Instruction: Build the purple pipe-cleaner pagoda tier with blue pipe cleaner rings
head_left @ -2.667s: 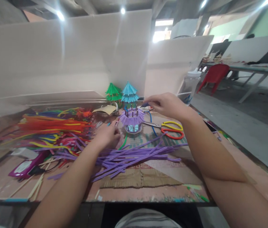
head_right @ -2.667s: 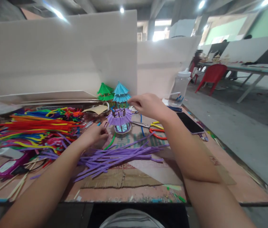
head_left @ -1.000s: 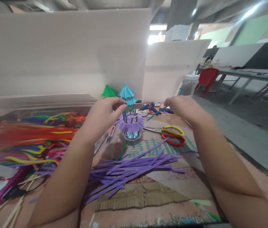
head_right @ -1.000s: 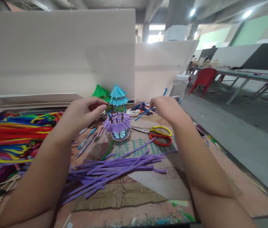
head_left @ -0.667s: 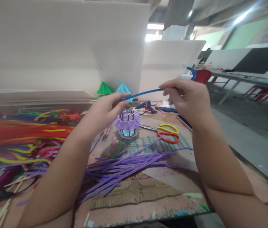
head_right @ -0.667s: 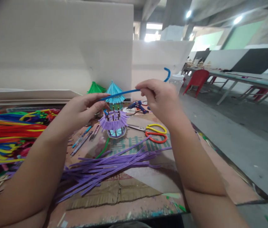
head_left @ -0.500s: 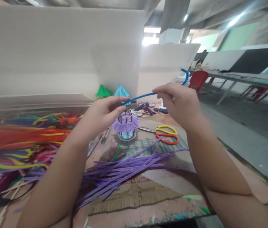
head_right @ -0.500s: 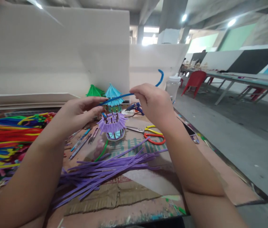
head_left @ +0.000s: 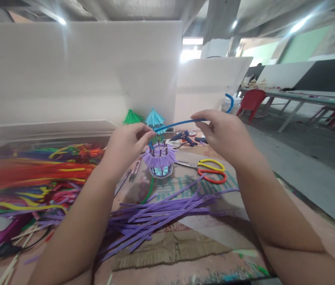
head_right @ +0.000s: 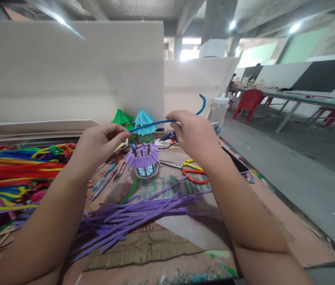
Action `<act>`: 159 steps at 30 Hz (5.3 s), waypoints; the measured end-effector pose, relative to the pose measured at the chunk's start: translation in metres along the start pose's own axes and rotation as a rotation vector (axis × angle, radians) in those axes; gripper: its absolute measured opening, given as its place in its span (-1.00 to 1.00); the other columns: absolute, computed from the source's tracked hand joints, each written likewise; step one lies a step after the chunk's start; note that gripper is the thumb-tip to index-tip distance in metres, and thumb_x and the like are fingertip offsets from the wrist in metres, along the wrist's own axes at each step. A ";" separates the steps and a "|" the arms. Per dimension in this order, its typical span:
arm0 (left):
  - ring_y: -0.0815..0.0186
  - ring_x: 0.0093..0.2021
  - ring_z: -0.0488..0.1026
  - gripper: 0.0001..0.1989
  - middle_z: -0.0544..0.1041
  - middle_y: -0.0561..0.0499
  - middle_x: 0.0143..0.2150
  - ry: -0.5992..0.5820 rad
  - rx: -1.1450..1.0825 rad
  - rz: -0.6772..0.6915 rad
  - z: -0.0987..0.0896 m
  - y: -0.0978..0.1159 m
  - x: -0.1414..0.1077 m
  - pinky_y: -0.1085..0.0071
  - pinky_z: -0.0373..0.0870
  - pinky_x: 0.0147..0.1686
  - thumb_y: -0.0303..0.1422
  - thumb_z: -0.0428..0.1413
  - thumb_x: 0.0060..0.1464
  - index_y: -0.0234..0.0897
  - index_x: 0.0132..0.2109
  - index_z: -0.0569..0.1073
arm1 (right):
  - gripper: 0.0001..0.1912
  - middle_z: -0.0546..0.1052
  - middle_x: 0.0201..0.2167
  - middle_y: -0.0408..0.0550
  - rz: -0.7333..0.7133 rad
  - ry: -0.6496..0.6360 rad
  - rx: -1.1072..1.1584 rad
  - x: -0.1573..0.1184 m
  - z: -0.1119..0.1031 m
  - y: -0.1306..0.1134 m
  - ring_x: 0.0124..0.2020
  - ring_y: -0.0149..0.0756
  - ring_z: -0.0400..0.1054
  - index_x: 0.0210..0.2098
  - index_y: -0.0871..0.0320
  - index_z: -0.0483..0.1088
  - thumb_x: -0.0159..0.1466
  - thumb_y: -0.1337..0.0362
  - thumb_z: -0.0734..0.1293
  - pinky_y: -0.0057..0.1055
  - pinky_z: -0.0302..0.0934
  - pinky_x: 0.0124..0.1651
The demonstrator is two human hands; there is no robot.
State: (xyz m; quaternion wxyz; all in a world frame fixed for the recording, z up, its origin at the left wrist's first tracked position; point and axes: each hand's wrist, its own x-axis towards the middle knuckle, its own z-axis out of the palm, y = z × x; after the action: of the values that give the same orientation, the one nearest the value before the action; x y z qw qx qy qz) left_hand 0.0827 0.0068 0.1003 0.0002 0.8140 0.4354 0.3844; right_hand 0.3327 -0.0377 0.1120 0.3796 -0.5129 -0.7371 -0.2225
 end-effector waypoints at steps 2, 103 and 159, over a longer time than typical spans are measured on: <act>0.29 -0.41 0.47 -0.78 0.57 0.05 -0.43 -0.007 -0.014 0.013 0.002 0.003 -0.001 0.38 0.28 -0.36 -0.20 0.11 0.21 -0.22 -0.27 0.56 | -0.77 0.64 -0.14 -0.02 -0.019 -0.040 0.014 -0.001 0.004 -0.006 -0.21 -0.22 0.51 -0.06 0.13 0.52 0.34 0.37 0.29 -0.34 0.28 -0.18; 0.08 0.34 0.32 0.14 0.27 -0.28 0.39 -0.718 -0.255 -0.033 0.048 -0.078 0.007 0.29 0.29 0.19 0.05 0.19 0.04 -0.28 0.50 -0.30 | -0.82 0.60 -0.18 -0.02 -0.267 -0.126 0.078 -0.006 0.062 0.006 -0.28 -0.27 0.47 -0.18 0.13 0.53 0.38 0.36 0.26 -0.39 0.19 -0.31; 0.07 0.36 0.27 0.06 0.14 -0.22 0.46 -0.649 -0.221 0.029 0.052 -0.061 0.006 0.24 0.22 0.28 -0.08 0.25 0.04 -0.22 0.49 -0.15 | -0.84 0.54 -0.26 0.00 -0.375 -0.258 0.269 -0.008 0.082 0.002 -0.17 -0.21 0.41 -0.22 0.17 0.49 0.36 0.44 0.26 -0.31 0.25 -0.12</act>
State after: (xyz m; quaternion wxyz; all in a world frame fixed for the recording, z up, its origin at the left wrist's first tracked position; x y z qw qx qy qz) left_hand 0.0737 0.0662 0.0470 0.2213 0.8951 0.3567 0.1503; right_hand 0.3091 0.0176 0.0551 0.2993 -0.3362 -0.8846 -0.1216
